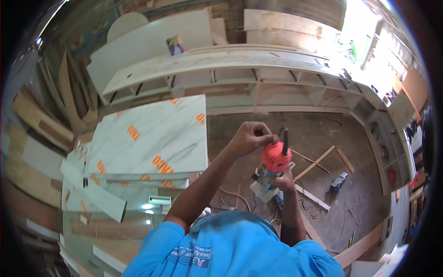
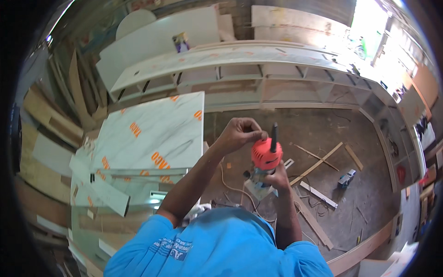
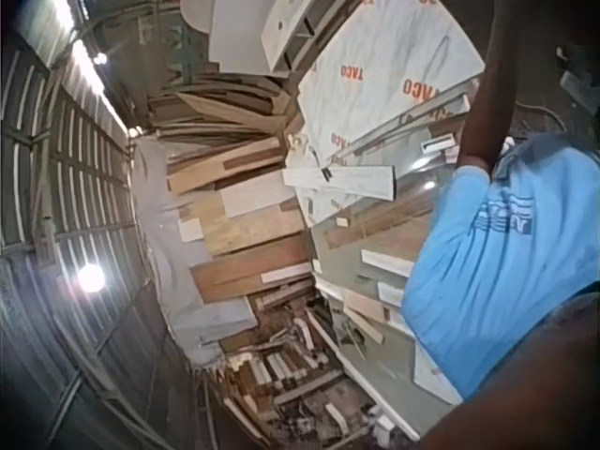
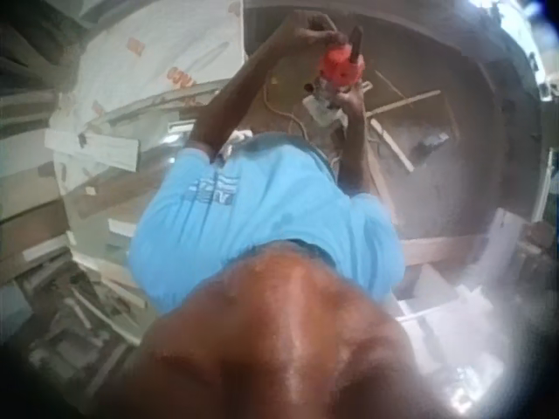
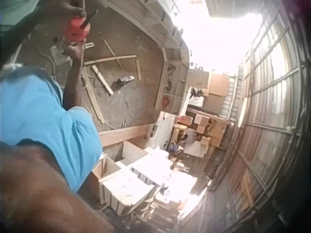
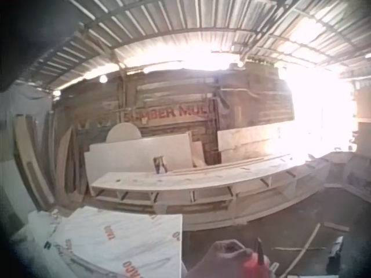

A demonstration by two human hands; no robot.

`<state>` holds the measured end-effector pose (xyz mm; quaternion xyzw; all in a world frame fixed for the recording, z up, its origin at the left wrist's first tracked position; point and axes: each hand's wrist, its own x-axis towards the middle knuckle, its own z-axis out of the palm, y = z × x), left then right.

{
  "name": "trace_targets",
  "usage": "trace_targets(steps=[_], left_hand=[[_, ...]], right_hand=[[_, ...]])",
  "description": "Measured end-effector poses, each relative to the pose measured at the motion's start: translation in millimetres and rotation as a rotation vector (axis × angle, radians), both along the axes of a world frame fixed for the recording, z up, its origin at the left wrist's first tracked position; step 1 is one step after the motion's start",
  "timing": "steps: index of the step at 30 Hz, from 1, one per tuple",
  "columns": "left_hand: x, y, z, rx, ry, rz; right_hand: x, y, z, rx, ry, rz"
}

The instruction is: The person uses a hand router to trim the edges of several white laminated wood panels. The person moves the panels around on a work surface and guides the router along their curved and straight edges by hand.

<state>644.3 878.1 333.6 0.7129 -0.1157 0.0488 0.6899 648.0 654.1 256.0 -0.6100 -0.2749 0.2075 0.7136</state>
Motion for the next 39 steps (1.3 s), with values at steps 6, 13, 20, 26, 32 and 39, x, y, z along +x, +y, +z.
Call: trace_targets(steps=[6, 13, 20, 26, 32, 39], left_hand=[[-21.3, 117.5, -32.5, 0.130, -0.073, 0.551], [-87.3, 288.7, -57.1, 0.602, -0.009, 1.212], [-76.7, 371.0, -84.7, 0.827, 0.145, 1.216], [-35.9, 412.5, -119.9, 0.867, 0.174, 1.098], [0.9, 438.2, -133.2, 1.135, 0.154, 1.046], [6.8, 446.5, -147.4, 1.150, 0.110, 1.069]], right_hand=[[5.0, 36.6, 17.1, 0.227, 0.008, -0.140], [17.2, 74.5, 63.6, 0.288, -0.058, -0.435], [33.7, 153.0, 103.7, 0.310, -0.024, -0.386], [36.5, 236.7, 99.7, 0.271, -0.059, -0.362], [32.6, 291.9, 85.2, 0.273, -0.051, -0.297], [34.4, 316.3, 58.4, 0.137, -0.100, -0.270]])
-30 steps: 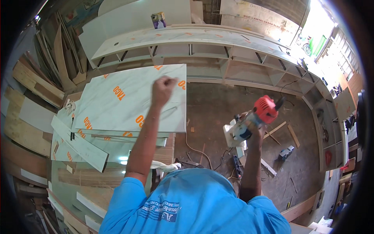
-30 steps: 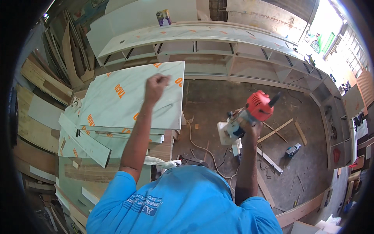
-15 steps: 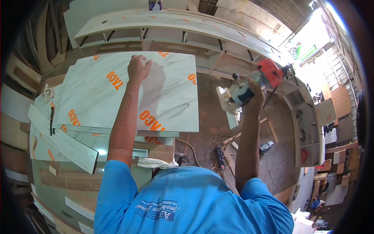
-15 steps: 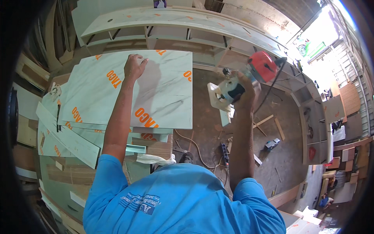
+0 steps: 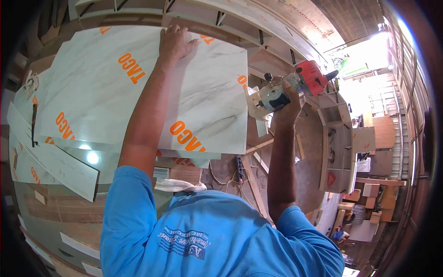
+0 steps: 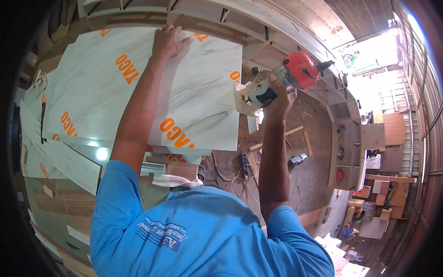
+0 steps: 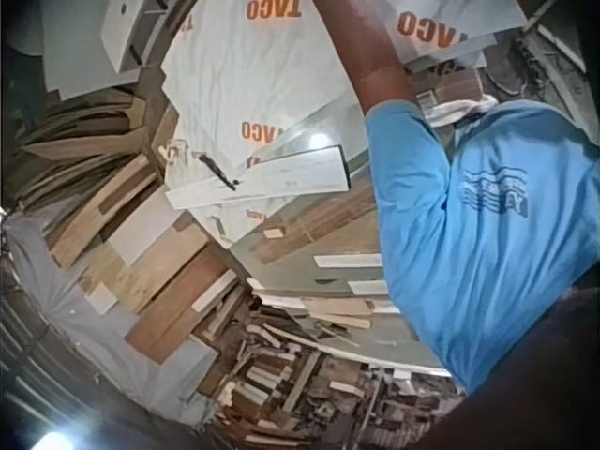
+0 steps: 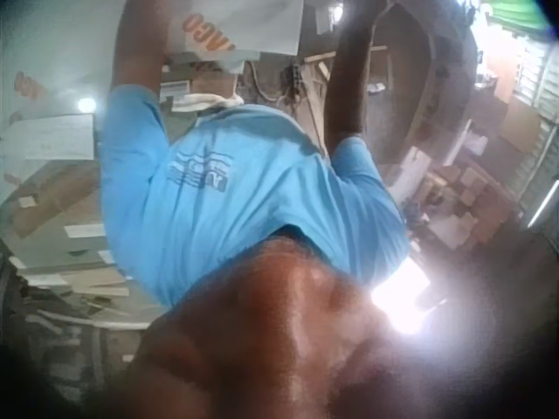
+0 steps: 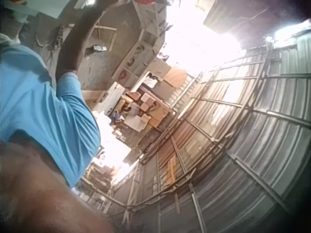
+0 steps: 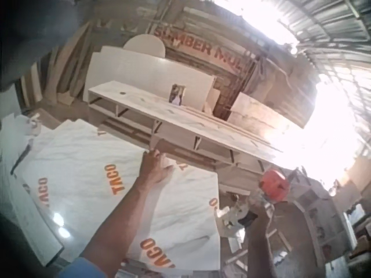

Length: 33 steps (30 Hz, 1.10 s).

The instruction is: The person uses a hand router to trim the edges of several white laminated wood panels. The person moves the panels around on a work surface and guides the router along their curved and straight edges by hand.

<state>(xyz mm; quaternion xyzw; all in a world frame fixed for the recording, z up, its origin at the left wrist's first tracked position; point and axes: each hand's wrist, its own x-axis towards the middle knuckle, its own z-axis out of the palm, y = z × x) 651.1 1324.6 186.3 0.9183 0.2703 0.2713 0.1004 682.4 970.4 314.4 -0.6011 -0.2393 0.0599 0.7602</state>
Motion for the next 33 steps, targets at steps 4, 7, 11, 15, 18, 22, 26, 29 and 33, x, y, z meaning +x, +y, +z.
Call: trace_targets(steps=[4, 7, 11, 15, 18, 22, 26, 29, 33], left_hand=[[-2.6, 2.7, 5.5, 0.003, 0.049, 0.043], [2.1, -0.8, 3.5, -0.023, 0.036, 0.019], [2.8, 4.7, 5.7, 0.022, 0.034, 0.053], [4.0, 5.4, 3.0, 0.033, 0.001, 0.060], [9.2, -0.5, 8.5, -0.008, 0.039, 0.045], [7.9, 2.8, 9.4, 0.009, 0.043, 0.055], [8.1, 1.7, 7.1, 0.012, 0.085, 0.099], [10.4, 3.9, 4.6, 0.017, 0.095, 0.094], [11.5, 3.4, 2.9, 0.047, 0.082, 0.080]], right_hand=[[-0.2, 13.9, -16.3, -0.070, -0.086, -0.029], [-2.7, 16.1, -15.1, -0.122, -0.171, -0.017], [-6.9, 24.4, -13.4, -0.139, -0.180, 0.035], [-13.1, 31.0, -15.4, -0.085, -0.132, 0.021], [-8.8, 25.4, -22.8, -0.038, -0.155, -0.011], [-13.1, 25.1, -23.6, -0.075, -0.152, -0.032], [-7.4, 24.2, -33.8, -0.067, -0.208, -0.011], [-6.2, 24.4, -36.8, -0.066, -0.238, 0.001], [-5.6, 21.9, -40.6, -0.078, -0.235, 0.037]])
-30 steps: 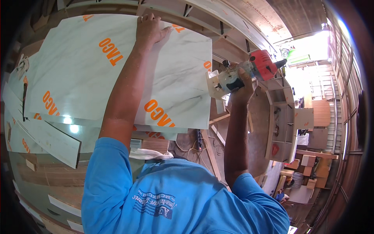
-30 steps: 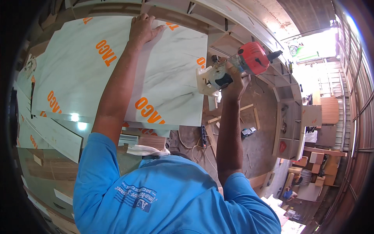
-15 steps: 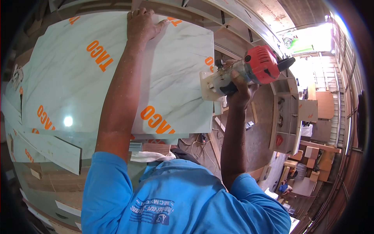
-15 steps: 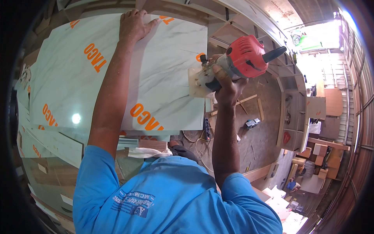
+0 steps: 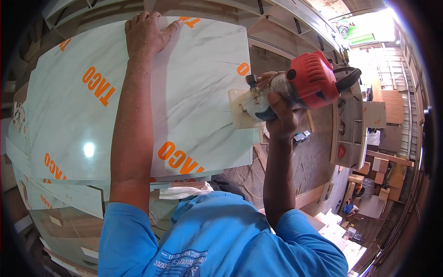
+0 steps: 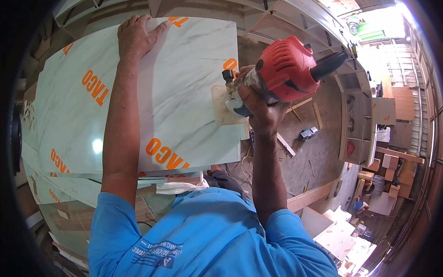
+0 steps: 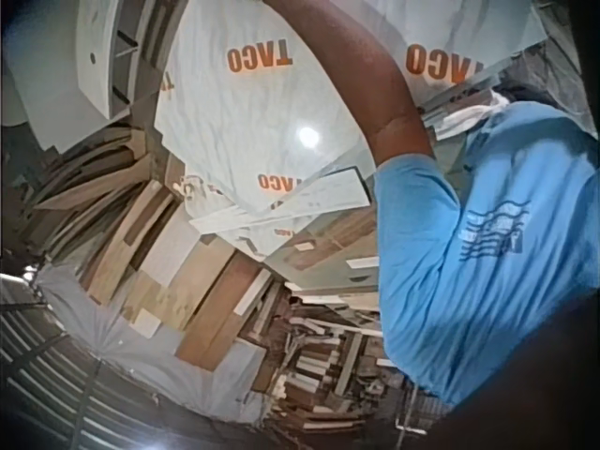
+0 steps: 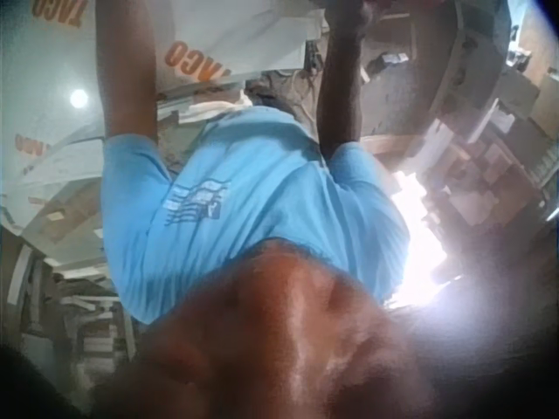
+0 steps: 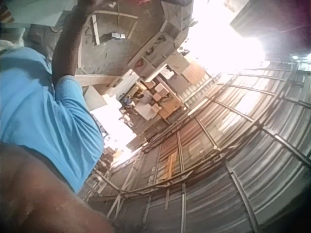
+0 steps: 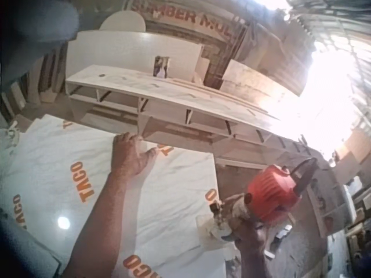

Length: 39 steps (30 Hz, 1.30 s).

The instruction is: The person uses a hand router to trim the edges of several white laminated wood panels. The person moves the panels around on a work surface and guides the router along their curved and straight edges by hand.

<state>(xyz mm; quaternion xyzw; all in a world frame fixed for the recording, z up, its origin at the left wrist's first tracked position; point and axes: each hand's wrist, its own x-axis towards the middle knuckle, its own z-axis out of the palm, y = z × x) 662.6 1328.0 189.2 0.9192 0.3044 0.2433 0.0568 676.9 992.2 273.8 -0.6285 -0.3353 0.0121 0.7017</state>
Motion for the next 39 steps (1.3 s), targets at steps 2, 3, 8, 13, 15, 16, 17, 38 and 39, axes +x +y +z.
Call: trace_targets(steps=[2, 3, 8, 13, 15, 16, 17, 38, 39], left_hand=[[-0.6, -0.3, 0.6, -0.012, 0.000, 0.022], [-0.9, -0.9, 0.9, -0.014, 0.003, 0.025], [-0.5, -1.3, 3.4, -0.037, 0.035, 0.032], [0.7, -2.4, 3.7, -0.021, 0.037, 0.032], [0.7, -1.6, 3.1, -0.015, 0.036, 0.025], [0.7, -1.5, 3.4, -0.018, 0.040, 0.025], [1.1, -1.6, 3.6, -0.021, 0.044, 0.026], [1.2, -2.2, 2.0, -0.013, 0.015, 0.034], [1.6, -2.2, 2.3, -0.014, 0.014, 0.034]], right_hand=[[-0.3, 0.1, -5.2, 0.064, 0.094, -0.002], [-0.6, 0.4, -5.3, 0.062, 0.097, 0.000], [-0.5, 4.3, -0.2, 0.029, 0.044, -0.008], [2.0, 1.8, -5.8, 0.020, 0.047, 0.001], [3.4, 1.0, -7.3, 0.018, 0.065, -0.007], [5.1, 0.8, -8.0, 0.034, 0.059, 0.007], [6.1, 0.6, -8.4, 0.049, 0.052, 0.021], [-2.4, 3.7, -7.4, 0.016, 0.155, -0.008], [-1.7, 3.1, -8.1, 0.016, 0.154, -0.009]])
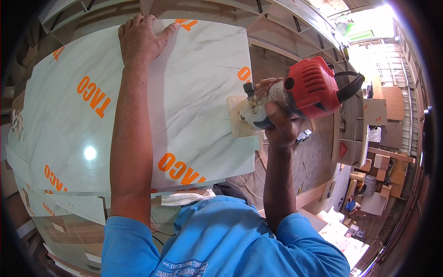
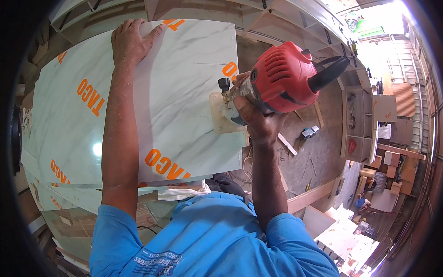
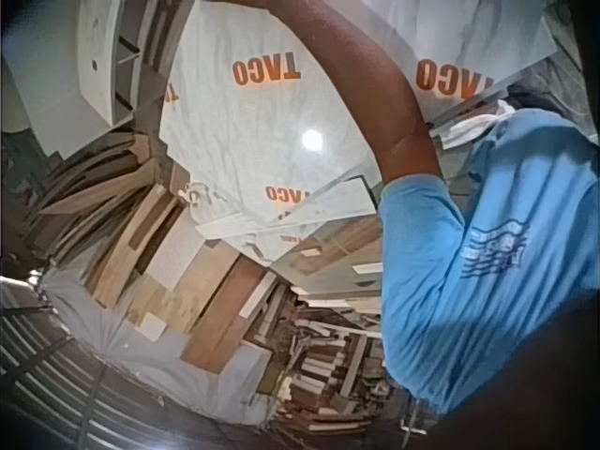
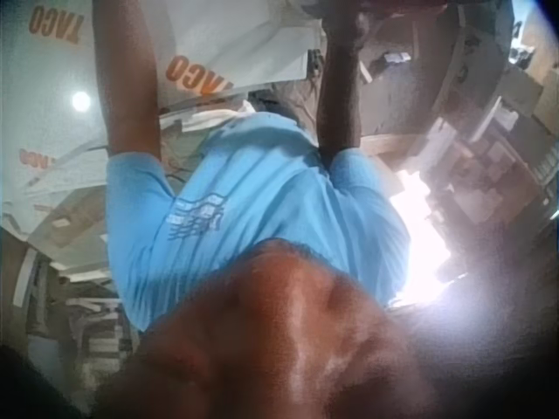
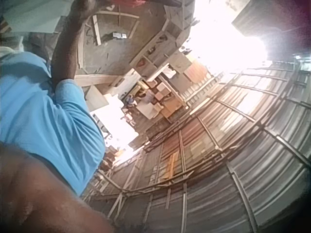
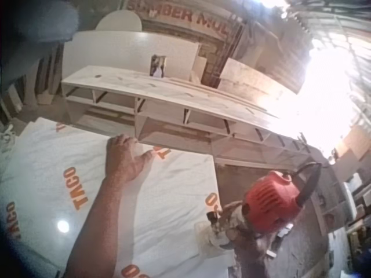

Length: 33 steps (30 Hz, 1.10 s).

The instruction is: The person uses a hand router to trim the edges of several white laminated wood panels. The person moves the panels around on a work surface and guides the router along their curved and straight edges by hand.

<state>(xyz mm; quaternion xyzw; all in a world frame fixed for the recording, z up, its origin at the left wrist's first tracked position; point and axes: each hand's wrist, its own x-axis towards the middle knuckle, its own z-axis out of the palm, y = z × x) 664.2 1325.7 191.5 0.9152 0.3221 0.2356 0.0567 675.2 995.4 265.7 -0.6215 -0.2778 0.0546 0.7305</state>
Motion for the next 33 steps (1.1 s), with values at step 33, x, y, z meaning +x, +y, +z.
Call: trace_targets(steps=[33], left_hand=[[-0.6, -3.1, 3.7, -0.012, 0.018, 0.008]], right_hand=[[0.9, 5.4, -2.8, -0.044, -0.017, -0.020]])
